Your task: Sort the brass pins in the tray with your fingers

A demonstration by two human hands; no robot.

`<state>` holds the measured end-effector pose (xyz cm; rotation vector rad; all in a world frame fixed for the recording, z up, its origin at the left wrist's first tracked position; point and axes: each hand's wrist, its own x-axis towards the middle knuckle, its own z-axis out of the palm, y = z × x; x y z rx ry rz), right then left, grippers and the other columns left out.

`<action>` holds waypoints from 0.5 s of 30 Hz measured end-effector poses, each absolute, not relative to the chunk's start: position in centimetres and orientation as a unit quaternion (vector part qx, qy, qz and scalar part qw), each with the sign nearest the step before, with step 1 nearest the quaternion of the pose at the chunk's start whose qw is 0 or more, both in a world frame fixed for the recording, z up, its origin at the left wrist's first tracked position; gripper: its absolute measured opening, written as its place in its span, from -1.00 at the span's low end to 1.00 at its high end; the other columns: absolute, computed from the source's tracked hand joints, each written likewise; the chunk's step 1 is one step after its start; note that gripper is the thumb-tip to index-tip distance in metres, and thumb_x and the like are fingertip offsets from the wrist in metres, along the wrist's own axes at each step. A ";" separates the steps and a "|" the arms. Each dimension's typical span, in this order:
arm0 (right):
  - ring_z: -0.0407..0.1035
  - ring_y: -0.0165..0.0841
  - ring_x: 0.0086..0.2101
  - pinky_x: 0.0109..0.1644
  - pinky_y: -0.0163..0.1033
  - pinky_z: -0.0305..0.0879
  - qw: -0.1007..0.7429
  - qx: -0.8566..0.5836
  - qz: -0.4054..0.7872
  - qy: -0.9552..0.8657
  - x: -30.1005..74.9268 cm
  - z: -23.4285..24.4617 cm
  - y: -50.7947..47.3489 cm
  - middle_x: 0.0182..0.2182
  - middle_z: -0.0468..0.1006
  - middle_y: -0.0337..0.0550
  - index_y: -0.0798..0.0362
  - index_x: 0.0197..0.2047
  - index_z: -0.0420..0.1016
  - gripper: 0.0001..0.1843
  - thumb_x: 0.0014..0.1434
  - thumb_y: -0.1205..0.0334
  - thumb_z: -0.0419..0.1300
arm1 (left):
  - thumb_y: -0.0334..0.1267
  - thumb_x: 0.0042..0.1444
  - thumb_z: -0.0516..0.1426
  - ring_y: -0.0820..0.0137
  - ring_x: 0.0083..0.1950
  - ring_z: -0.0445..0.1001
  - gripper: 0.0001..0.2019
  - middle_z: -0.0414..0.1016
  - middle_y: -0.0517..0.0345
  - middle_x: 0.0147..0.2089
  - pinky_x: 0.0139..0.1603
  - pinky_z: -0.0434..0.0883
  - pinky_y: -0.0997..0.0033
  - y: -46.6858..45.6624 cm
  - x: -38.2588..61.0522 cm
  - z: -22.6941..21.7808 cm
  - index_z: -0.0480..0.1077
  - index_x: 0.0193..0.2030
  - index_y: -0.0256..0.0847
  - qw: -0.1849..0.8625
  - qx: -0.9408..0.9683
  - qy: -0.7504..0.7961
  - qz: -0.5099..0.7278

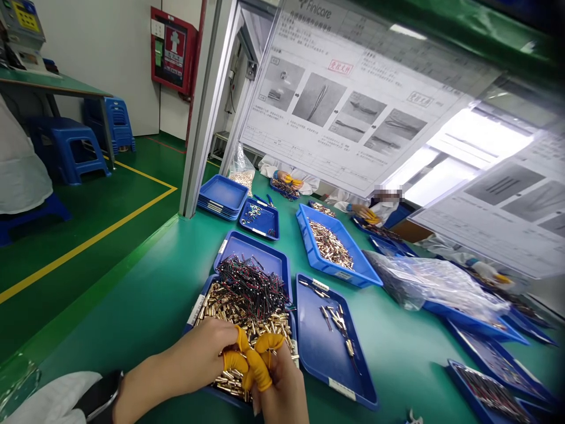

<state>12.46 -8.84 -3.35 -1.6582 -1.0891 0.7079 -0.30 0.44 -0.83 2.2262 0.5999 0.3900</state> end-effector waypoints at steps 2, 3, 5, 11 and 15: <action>0.01 -0.53 -0.78 -0.72 -0.44 -0.11 0.496 -0.678 0.275 -0.467 12.5 -3.3 -8.9 -0.77 0.16 -0.49 -0.03 -0.49 0.17 -0.82 0.08 0.13 0.05 | -0.42 0.11 0.13 0.38 -0.32 0.41 -0.92 0.46 0.20 -0.37 -0.35 0.24 0.54 0.5 -0.4 -0.7 0.40 -0.39 -0.22 0.399 0.873 0.232 0.157; 0.03 -0.51 -0.75 -0.70 -0.43 -0.09 0.497 -0.674 0.260 -0.481 12.6 -3.3 -8.9 -0.74 0.18 -0.46 -0.03 -0.49 0.18 -0.83 0.07 0.14 0.06 | -0.44 0.10 0.12 0.38 -0.32 0.40 -0.90 0.45 0.20 -0.37 -0.34 0.24 0.53 0.5 -0.4 -0.6 0.39 -0.40 -0.22 0.394 0.876 0.228 0.156; 0.08 -0.48 -0.71 -0.68 -0.40 -0.08 0.491 -0.668 0.235 -0.507 12.7 -3.5 -9.0 -0.69 0.24 -0.40 -0.03 -0.49 0.19 -0.85 0.07 0.16 0.05 | -0.52 0.07 0.10 0.37 -0.33 0.38 -0.84 0.43 0.20 -0.40 -0.35 0.23 0.52 0.6 -0.4 -0.6 0.34 -0.47 -0.23 0.369 0.892 0.215 0.148; 0.29 -0.40 -0.62 -0.64 -0.38 0.05 0.460 -0.673 0.199 -0.544 13.1 -3.4 -9.1 -0.64 0.42 -0.30 -0.03 -0.46 0.25 -0.87 0.12 0.18 0.04 | -0.50 0.12 0.06 0.37 -0.35 0.34 -0.77 0.37 0.21 -0.45 -0.28 0.23 0.46 0.8 -0.2 -0.8 0.26 -0.54 -0.22 0.331 0.912 0.191 0.152; 0.42 -0.37 -0.48 -0.40 -0.39 0.29 0.485 -0.651 0.180 -0.555 13.6 -2.6 -9.1 -0.48 0.54 -0.25 -0.04 -0.27 0.41 -0.89 0.11 0.19 0.11 | -0.41 0.13 0.12 0.34 -0.27 0.36 -0.90 0.42 0.18 -0.37 -0.23 0.26 0.42 1.0 -0.1 -0.8 0.38 -0.40 -0.23 0.355 0.884 0.258 0.161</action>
